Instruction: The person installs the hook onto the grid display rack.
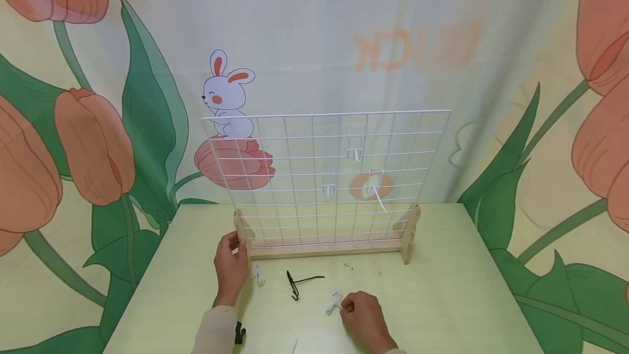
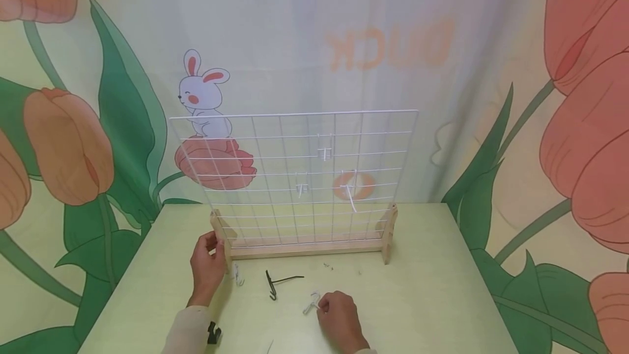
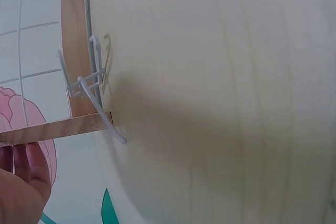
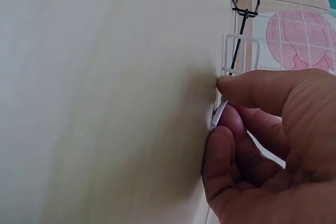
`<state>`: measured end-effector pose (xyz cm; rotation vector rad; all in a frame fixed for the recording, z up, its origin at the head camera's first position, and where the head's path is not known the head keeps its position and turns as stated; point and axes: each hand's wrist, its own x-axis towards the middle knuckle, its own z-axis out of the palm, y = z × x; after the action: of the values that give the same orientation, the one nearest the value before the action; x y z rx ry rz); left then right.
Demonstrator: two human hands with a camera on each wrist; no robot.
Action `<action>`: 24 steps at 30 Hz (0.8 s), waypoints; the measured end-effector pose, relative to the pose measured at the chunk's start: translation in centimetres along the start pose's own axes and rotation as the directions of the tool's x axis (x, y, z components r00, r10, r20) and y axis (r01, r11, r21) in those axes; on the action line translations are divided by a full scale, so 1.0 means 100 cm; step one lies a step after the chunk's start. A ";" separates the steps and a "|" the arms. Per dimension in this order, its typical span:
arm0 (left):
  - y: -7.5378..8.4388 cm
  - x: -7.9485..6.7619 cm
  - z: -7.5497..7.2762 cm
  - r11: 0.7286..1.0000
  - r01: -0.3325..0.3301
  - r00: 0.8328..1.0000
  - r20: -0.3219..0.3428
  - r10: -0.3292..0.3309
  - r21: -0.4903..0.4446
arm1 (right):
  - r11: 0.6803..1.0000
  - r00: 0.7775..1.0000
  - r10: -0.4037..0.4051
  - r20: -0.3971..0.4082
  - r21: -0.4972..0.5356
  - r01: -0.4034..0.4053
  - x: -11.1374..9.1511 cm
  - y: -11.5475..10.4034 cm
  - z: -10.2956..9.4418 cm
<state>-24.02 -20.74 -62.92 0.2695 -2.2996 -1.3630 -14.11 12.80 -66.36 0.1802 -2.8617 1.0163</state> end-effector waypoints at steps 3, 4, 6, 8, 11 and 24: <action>0.000 0.000 0.000 1.000 -0.007 1.000 -0.005 0.007 0.009 | 1.000 1.000 -0.001 -0.004 -0.006 0.001 0.000 -0.002 -0.001; 0.000 0.000 0.000 1.000 -0.008 1.000 -0.007 0.008 0.012 | 1.000 1.000 -0.001 -0.004 -0.008 0.001 -0.001 -0.002 -0.001; 0.000 0.000 0.000 1.000 -0.009 1.000 -0.008 0.010 0.015 | 1.000 1.000 -0.001 -0.006 -0.014 0.001 -0.001 -0.003 -0.002; 0.000 0.000 0.000 1.000 -0.008 1.000 -0.008 0.008 0.010 | 1.000 1.000 0.002 -0.001 -0.018 -0.002 -0.001 -0.004 -0.002; 0.000 0.000 0.000 1.000 0.000 1.000 -0.006 0.000 0.004 | 1.000 1.000 0.010 0.011 -0.012 -0.010 -0.002 -0.004 -0.002; -0.002 0.000 0.000 1.000 -0.017 1.000 -0.004 0.017 -0.004 | 0.981 0.989 0.108 0.097 0.150 -0.121 -0.002 -0.001 -0.009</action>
<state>-24.02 -20.81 -63.14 0.2510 -2.2905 -1.3578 -13.82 13.30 -65.61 0.0742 -2.9001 1.2864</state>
